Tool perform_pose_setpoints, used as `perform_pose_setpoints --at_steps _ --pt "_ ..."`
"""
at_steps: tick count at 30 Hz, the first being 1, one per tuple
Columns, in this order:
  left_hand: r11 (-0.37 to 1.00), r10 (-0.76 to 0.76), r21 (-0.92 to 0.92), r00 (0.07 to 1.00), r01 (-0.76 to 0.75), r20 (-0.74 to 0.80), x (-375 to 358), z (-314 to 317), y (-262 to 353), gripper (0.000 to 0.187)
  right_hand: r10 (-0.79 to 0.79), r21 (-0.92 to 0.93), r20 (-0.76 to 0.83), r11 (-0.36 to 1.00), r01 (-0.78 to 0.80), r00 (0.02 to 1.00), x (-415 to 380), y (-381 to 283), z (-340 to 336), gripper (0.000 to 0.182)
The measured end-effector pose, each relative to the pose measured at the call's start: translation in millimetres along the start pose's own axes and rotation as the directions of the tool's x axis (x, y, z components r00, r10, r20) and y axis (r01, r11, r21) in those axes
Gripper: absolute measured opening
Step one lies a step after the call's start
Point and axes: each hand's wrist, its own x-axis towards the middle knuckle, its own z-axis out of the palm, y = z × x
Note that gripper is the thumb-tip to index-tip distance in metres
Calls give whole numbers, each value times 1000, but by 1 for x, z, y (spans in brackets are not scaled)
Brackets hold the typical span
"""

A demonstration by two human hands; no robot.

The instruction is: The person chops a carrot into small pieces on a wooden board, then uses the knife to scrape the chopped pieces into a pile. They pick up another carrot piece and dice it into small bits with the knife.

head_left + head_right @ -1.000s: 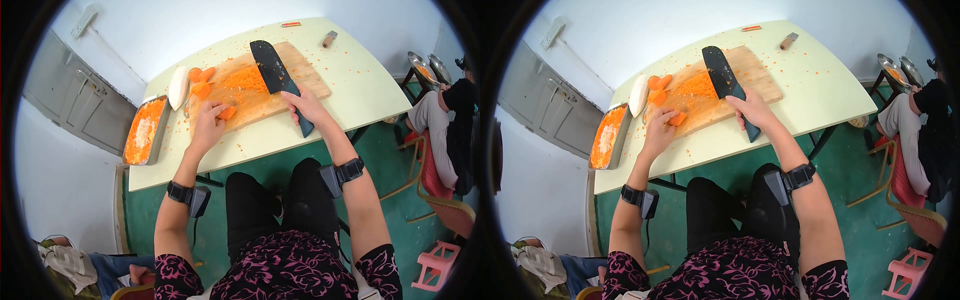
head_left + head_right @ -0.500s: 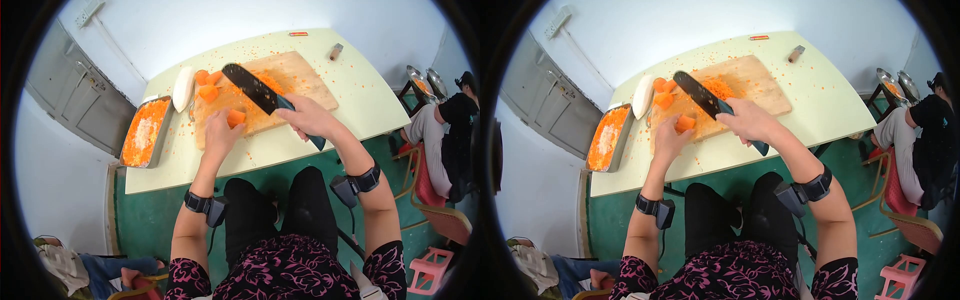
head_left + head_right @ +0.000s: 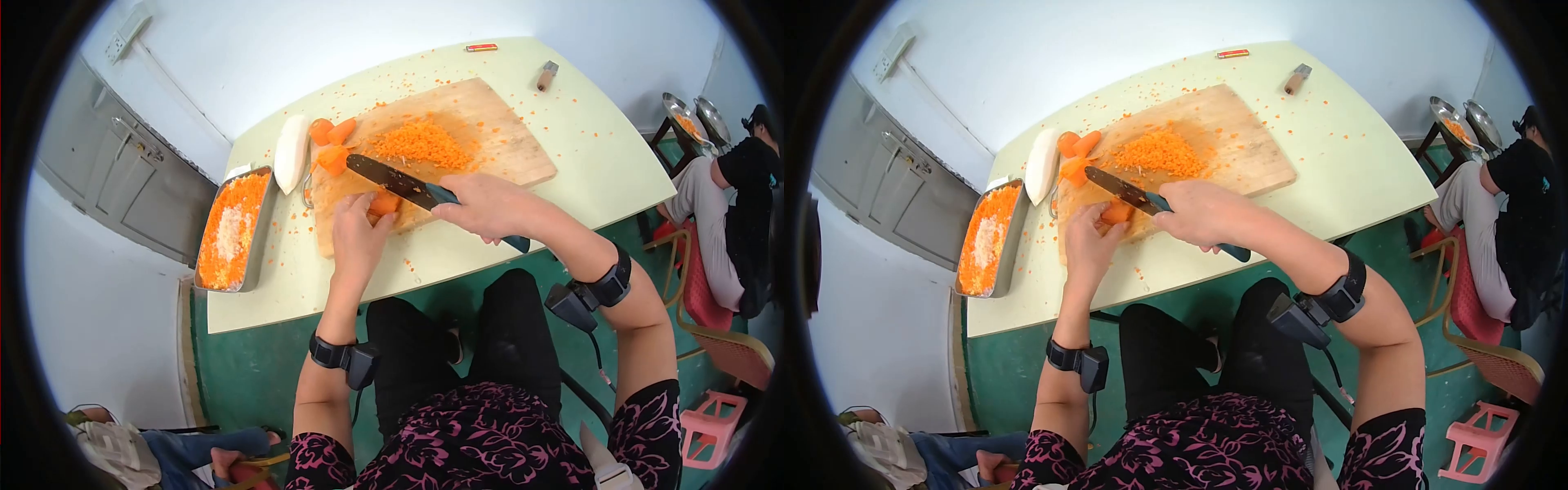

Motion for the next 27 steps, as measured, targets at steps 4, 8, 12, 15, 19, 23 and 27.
perform_pose_setpoints --at_steps 4,8,12,15,19,23,27 --pt "998 41 51 999 -40 -26 -4 -1 5 38 -8 -55 -3 998 7 1000 2 -1 -1 27" --pt "997 65 47 997 -63 -47 -7 1 2 37 -40 -88 16 995 41 999 0 -3 -1 25" --pt "995 74 75 996 -70 -53 -7 1 5 37 -38 -59 19 998 40 999 0 0 -4 26" --pt "999 19 49 1000 -18 -4 -2 1 3 37 -5 -2 42 1000 5 999 2 4 -7 26" --pt "999 25 24 1000 -26 19 5 -2 1 35 15 -3 45 1000 -15 999 1 4 -10 26" --pt "998 62 16 998 -62 29 6 -2 -1 35 -25 -31 39 999 26 999 0 5 -6 26" --pt "995 85 47 996 -86 24 5 -3 0 36 -23 -30 45 999 25 999 1 5 -6 26"
